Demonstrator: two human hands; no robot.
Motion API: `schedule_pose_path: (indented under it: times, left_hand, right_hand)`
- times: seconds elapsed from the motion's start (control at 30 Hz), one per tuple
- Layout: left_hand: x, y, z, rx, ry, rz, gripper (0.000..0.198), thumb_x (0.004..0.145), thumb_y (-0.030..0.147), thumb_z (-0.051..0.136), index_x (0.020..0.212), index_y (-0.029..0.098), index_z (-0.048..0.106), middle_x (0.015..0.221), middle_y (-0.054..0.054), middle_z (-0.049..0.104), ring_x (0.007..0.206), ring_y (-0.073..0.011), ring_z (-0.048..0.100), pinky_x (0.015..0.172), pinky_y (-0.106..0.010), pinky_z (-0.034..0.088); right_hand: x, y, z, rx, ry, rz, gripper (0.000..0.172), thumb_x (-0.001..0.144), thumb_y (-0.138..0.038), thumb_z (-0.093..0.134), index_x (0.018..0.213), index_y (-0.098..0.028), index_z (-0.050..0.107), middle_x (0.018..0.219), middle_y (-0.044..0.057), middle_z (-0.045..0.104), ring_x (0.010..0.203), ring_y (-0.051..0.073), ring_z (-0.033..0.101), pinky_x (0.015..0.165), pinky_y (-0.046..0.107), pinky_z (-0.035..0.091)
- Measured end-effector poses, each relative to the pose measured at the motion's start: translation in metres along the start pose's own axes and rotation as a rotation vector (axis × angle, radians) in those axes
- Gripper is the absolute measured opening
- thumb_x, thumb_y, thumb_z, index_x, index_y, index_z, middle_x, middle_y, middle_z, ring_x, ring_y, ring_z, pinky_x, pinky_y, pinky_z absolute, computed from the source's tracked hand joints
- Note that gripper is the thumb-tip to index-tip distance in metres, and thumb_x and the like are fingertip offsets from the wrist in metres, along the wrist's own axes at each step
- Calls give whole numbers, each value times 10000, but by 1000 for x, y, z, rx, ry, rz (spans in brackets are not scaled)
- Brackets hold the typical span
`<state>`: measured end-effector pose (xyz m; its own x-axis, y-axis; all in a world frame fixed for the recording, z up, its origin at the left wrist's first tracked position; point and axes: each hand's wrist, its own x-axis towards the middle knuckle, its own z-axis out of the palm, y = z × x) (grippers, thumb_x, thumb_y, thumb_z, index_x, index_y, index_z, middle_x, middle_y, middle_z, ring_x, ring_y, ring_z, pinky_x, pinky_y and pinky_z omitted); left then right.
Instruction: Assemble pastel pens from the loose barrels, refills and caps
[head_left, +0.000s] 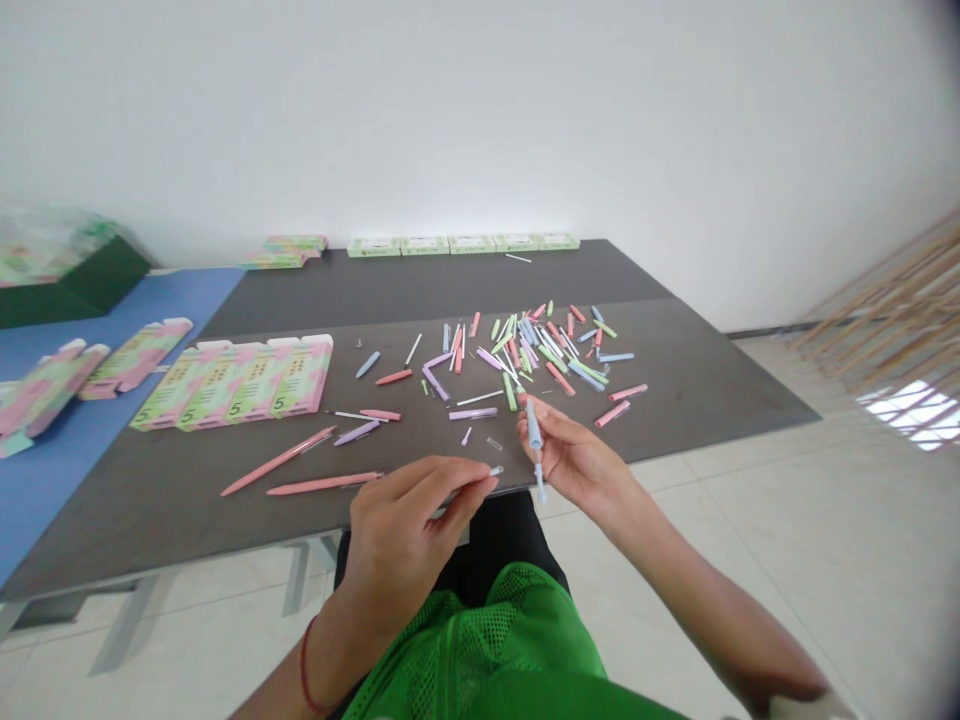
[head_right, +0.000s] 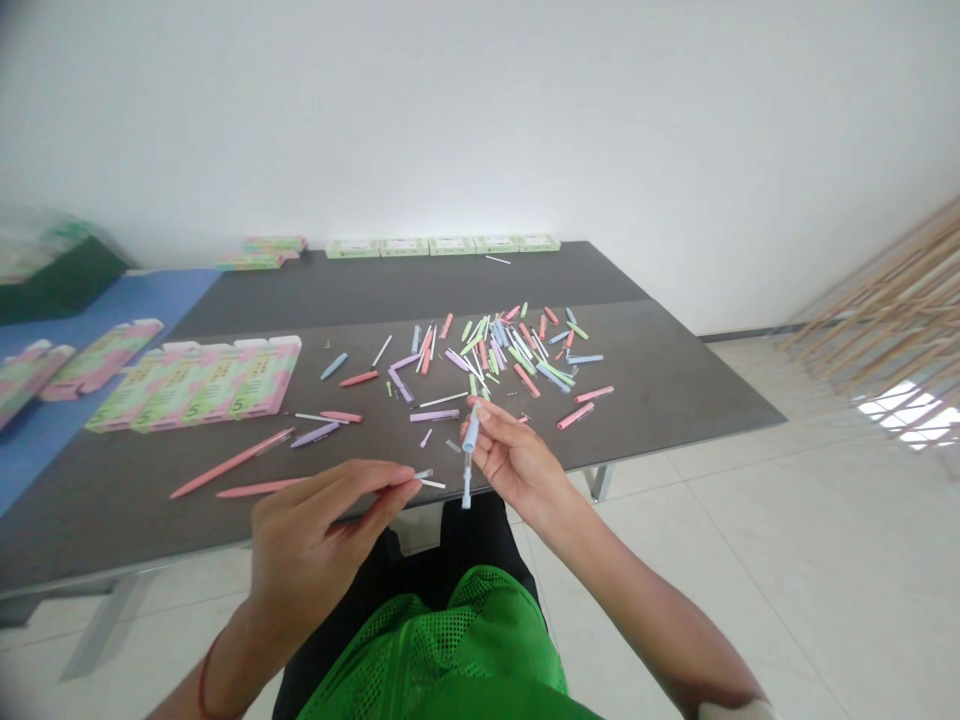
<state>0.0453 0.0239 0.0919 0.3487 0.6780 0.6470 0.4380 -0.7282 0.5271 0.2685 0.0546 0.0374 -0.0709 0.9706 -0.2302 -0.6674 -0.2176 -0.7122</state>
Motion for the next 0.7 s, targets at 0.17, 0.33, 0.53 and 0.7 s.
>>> schedule_pose_path:
  times: [0.17,0.33,0.53,0.7]
  left_hand:
    - [-5,-9,11,25,-12,-85,44,962,193,710,942,219,741,891,-5,811,777,-140,764,763,-233,593]
    - [-25,-28,2,39,-60,-155,40,954,232,728,936,216,760,895,-4,814,783,-145,763,761,-243,584]
    - [-59,-40,-38,197,3,-242,36,928,270,769,926,235,776,861,14,809,746,-149,755,758,-255,610]
    - [-75,-45,-51,216,30,-296,37,906,261,795,903,230,776,827,32,799,667,-120,729,713,-218,600]
  right_hand:
    - [11,13,-4,31,110,-46,101,881,-169,739,971,-214,744,853,21,752,807,141,756,835,244,671]
    - [23,15,-10,-115,120,-84,115,874,-214,761,984,-222,728,823,6,731,814,135,752,883,254,656]
    - [27,8,-21,-338,171,-172,327,746,-298,879,1036,-218,750,790,-20,721,751,137,721,796,315,663]
    - [42,12,-31,-659,166,-322,393,672,-321,892,1011,-170,764,754,-10,695,597,125,652,559,262,573]
